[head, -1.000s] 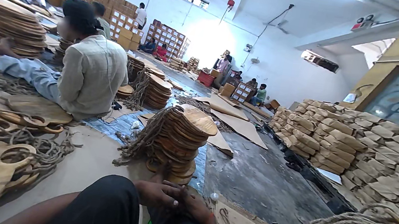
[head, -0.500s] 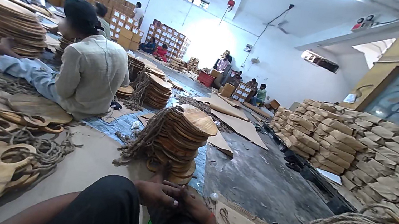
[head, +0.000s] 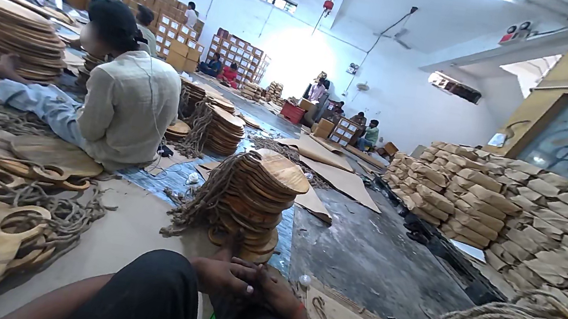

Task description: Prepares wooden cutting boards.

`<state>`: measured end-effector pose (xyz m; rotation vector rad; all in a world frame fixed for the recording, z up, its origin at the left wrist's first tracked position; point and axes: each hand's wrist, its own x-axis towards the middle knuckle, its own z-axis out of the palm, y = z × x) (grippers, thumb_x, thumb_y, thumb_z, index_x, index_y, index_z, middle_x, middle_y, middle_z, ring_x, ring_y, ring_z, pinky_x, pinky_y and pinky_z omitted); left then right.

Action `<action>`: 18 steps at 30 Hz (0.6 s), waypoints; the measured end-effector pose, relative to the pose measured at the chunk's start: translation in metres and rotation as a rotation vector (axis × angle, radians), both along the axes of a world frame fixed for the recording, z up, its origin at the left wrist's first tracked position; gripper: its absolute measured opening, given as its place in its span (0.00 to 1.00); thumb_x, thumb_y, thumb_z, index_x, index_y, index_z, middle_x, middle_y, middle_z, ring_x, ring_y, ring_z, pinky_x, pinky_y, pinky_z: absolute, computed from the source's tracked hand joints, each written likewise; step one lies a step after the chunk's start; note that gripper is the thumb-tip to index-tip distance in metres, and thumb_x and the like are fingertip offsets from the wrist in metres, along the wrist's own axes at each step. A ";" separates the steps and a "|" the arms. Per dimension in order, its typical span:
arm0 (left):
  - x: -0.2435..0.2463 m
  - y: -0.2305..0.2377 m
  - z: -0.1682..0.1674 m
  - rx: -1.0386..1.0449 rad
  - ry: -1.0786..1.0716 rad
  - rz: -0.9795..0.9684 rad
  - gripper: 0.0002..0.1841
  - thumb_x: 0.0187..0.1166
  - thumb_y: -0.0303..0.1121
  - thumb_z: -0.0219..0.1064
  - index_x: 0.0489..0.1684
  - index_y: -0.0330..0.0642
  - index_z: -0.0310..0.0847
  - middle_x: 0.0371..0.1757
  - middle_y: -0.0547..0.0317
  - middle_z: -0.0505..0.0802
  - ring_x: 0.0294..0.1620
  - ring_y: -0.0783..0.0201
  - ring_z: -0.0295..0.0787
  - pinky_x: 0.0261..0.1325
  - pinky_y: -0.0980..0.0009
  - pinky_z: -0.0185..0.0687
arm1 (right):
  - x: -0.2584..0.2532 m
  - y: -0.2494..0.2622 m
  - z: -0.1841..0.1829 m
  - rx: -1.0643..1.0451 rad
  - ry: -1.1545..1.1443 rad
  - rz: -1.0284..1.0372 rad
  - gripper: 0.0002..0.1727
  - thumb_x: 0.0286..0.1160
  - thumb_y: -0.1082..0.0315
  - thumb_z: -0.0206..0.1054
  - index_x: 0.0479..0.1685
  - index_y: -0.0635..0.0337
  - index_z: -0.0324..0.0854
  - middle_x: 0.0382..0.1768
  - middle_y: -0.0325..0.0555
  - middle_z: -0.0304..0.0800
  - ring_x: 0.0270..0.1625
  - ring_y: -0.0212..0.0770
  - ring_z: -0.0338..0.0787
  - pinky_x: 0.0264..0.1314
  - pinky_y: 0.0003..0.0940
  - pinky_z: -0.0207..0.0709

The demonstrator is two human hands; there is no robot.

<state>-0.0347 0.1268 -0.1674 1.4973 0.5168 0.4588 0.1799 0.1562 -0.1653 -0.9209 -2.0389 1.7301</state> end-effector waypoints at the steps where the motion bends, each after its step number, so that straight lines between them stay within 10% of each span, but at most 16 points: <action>1: 0.000 0.000 0.000 0.002 -0.007 -0.007 0.23 0.88 0.38 0.53 0.81 0.44 0.67 0.64 0.58 0.85 0.62 0.66 0.83 0.70 0.59 0.78 | 0.000 0.000 0.000 -0.001 0.004 0.002 0.33 0.92 0.44 0.35 0.72 0.54 0.77 0.52 0.32 0.92 0.53 0.24 0.89 0.60 0.26 0.82; 18: 0.000 -0.001 0.002 0.027 0.007 -0.007 0.23 0.89 0.37 0.52 0.81 0.44 0.67 0.64 0.59 0.85 0.61 0.67 0.83 0.68 0.61 0.79 | 0.001 0.000 -0.003 -0.014 0.029 0.007 0.33 0.91 0.42 0.36 0.72 0.55 0.77 0.53 0.33 0.92 0.54 0.26 0.89 0.62 0.28 0.82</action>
